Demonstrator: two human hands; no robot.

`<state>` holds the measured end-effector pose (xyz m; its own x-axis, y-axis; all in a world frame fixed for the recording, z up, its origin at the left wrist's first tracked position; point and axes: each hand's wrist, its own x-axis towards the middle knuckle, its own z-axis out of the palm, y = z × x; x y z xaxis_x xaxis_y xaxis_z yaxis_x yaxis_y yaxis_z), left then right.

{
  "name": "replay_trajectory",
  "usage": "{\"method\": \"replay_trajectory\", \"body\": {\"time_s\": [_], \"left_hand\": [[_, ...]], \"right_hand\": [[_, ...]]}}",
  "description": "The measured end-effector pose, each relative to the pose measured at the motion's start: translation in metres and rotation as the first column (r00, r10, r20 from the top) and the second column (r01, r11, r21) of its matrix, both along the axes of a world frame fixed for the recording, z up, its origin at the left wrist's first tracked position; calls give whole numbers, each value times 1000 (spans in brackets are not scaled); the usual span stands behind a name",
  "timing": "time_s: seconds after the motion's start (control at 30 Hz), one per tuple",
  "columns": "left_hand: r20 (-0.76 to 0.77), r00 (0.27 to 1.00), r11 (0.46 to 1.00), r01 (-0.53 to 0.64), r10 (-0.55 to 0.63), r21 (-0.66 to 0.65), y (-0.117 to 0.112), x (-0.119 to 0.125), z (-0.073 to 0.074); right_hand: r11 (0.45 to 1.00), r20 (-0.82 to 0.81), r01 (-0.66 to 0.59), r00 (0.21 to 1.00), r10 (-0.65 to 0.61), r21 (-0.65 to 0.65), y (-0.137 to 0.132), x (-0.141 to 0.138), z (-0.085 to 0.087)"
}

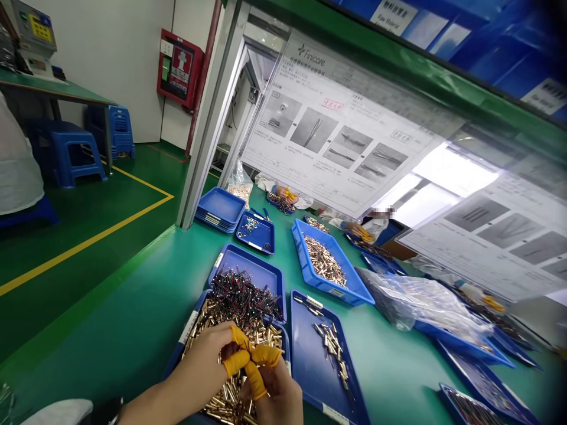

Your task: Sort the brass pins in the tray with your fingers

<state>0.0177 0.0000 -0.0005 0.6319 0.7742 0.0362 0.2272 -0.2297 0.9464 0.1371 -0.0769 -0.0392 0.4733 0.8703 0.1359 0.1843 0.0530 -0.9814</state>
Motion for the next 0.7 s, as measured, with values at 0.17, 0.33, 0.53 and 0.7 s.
{"method": "replay_trajectory", "body": {"time_s": [0.17, 0.33, 0.53, 0.7], "left_hand": [[49, 999, 1000, 20, -21, 17, 1, 0, -1], [136, 991, 993, 28, -12, -112, 4, 0, -5], [232, 972, 948, 103, -32, -300, 8, -1, -9], [303, 952, 902, 93, 44, -422, 9, -1, -10]], "right_hand": [[997, 19, -34, 999, 35, -70, -1, -4, 6], [986, -147, -148, 980, 136, -72, -1, -6, 13], [976, -324, -218, 923, 207, 2, -1, -2, 22], [981, -414, -190, 896, 158, -37, -1, 2, 26]]}}
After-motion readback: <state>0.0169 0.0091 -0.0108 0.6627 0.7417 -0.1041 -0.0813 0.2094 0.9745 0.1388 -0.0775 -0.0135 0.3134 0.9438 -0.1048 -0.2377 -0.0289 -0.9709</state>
